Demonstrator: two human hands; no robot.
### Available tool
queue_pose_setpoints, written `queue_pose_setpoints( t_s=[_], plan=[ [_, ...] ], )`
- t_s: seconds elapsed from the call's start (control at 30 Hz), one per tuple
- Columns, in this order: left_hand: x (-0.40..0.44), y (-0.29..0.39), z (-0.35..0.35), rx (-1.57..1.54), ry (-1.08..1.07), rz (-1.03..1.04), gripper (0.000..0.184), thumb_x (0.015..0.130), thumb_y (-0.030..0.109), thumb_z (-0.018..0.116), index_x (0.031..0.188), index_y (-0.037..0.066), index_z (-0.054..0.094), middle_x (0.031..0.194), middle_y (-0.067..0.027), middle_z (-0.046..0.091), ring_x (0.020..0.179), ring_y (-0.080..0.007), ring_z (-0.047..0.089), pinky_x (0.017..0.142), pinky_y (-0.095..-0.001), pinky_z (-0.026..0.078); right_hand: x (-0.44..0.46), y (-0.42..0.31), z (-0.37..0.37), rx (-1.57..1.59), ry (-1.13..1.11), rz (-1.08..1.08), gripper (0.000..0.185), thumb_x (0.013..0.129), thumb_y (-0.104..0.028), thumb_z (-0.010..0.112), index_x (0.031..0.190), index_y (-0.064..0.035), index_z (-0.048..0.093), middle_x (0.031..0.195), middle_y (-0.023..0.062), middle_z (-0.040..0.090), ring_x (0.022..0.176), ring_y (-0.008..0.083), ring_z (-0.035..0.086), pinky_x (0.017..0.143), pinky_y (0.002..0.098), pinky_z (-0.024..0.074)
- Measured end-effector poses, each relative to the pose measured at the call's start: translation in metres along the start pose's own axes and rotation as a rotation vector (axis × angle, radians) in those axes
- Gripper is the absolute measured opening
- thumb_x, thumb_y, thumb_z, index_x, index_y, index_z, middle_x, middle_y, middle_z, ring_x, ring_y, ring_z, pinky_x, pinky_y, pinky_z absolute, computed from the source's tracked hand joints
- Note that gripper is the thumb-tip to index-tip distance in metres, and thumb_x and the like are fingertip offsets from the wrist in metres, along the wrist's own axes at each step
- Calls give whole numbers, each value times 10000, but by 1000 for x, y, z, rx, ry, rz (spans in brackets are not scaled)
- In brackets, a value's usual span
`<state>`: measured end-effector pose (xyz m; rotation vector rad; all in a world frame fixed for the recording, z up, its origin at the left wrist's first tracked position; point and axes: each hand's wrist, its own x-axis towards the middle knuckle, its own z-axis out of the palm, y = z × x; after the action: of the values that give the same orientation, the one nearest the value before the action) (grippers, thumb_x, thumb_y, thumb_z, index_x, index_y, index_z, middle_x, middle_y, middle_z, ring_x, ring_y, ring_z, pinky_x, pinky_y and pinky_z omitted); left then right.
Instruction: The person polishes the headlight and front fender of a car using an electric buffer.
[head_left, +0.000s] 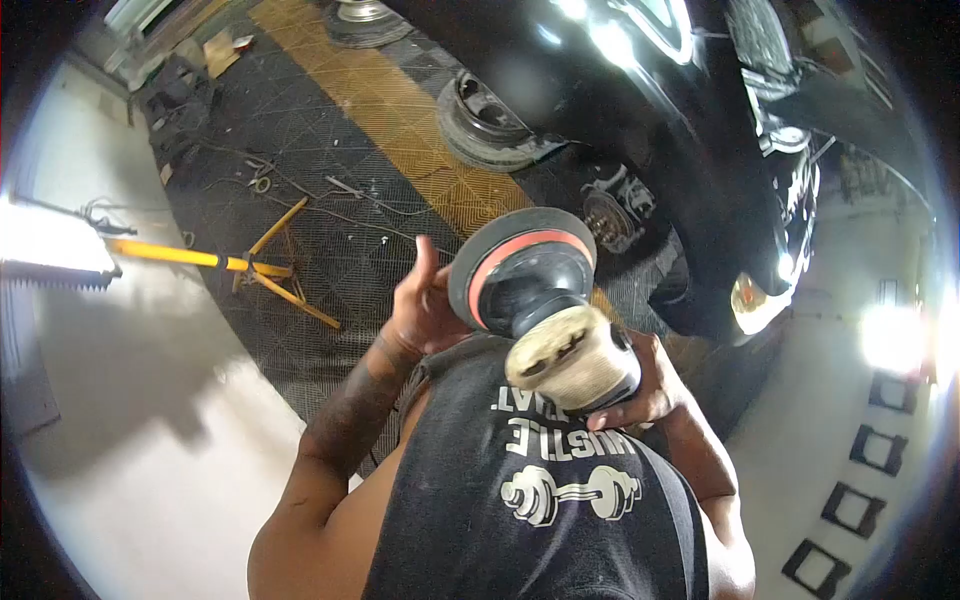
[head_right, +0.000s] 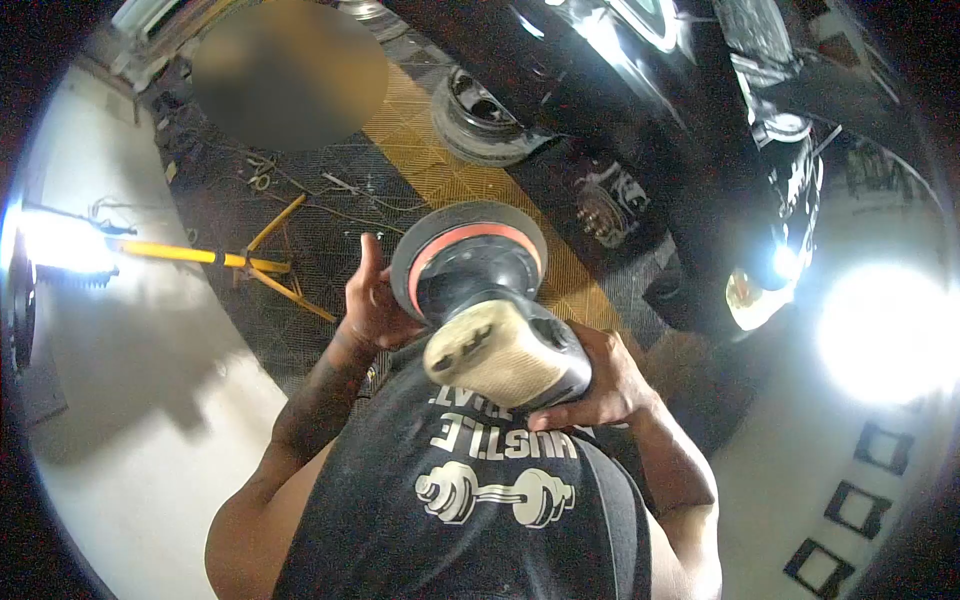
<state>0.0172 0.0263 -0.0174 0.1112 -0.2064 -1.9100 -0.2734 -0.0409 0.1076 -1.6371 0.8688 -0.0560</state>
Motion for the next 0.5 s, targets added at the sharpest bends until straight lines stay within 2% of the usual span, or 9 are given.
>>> queue_pose_setpoints(
  t_s=[0.03, 0.1, 0.13, 0.17, 0.23, 0.27, 0.33, 0.47, 0.5],
  plan=[
    [7, 3, 4, -235, -167, -38, 926, 932, 761, 230, 1480, 34, 397, 1474, -201, 465, 1337, -319, 480, 1081, -545, 390, -2, -1, 1, -109, 20, -28, 988, 480, -493, 941, 1225, 57, 597, 1071, 197, 709, 1006, 274, 704, 921, 372, 524],
    [25, -1, 10, -125, -133, 19, 854, 958, 712, 307, 1445, 24, 445, 1403, -204, 536, 1247, -311, 570, 994, -489, 496, -8, -14, 1, -300, 0, 14, 974, 477, -569, 921, 1155, 57, 611, 1007, 213, 714, 938, 317, 718, 864, 391, 550],
    [26, -2, 9, -121, -138, -18, 854, 958, 712, 307, 1445, 24, 445, 1403, -204, 536, 1247, -311, 570, 994, -489, 496, -11, -18, 3, -296, 28, -7, 968, 485, -575, 917, 1147, 59, 606, 993, 213, 715, 921, 320, 719, 851, 395, 554],
    [22, 0, 6, 491, -71, 160, 797, 980, 659, 330, 1432, 16, 459, 1359, -207, 568, 1184, -306, 612, 948, -459, 533, -14, -20, 4, -290, 52, -32, 962, 492, -580, 912, 1138, 62, 602, 980, 212, 715, 905, 323, 720, 837, 399, 559],
    [24, 1, 7, 1116, -34, 321, 739, 1003, 606, 352, 1419, 8, 472, 1315, -210, 600, 1121, -301, 655, 902, -429, 570, -20, -15, 2, -260, 54, -7, 955, 503, -580, 907, 1139, 60, 599, 979, 214, 715, 899, 326, 721, 838, 398, 560],
    [28, 0, 9, 913, 49, 178, 700, 1013, 566, 353, 1406, 3, 487, 1269, -220, 623, 1076, -302, 676, 882, -423, 583, -23, -12, -1, -255, 26, 14, 947, 514, -581, 903, 1140, 59, 595, 979, 216, 715, 892, 329, 721, 839, 398, 561],
    [44, -4, 20, 181, 18, -86, 649, 1022, 478, 373, 1448, -10, 421, 1361, -275, 535, 1211, -330, 602, 990, -453, 537, -28, -7, -7, -270, 36, -4, 938, 521, -582, 898, 1139, 56, 598, 973, 215, 715, 883, 331, 722, 832, 397, 563],
    [100, -46, 75, 72, -59, -170, 752, 994, 573, 398, 1521, 45, 299, 1498, -292, 359, 1372, -369, 434, 1090, -518, 441, -44, 20, -29, -254, 100, -142, 911, 518, -551, 910, 1126, 52, 600, 939, 203, 717, 846, 326, 724, 806, 389, 567],
    [117, -55, 77, 24, -141, -285, 852, 914, 668, 466, 1534, 114, 283, 1532, -278, 294, 1390, -424, 374, 1088, -581, 410, -51, 28, -36, -248, 112, -149, 911, 518, -551, 910, 1126, 52, 600, 939, 203, 717, 846, 326, 724, 806, 389, 567]
  ],
)
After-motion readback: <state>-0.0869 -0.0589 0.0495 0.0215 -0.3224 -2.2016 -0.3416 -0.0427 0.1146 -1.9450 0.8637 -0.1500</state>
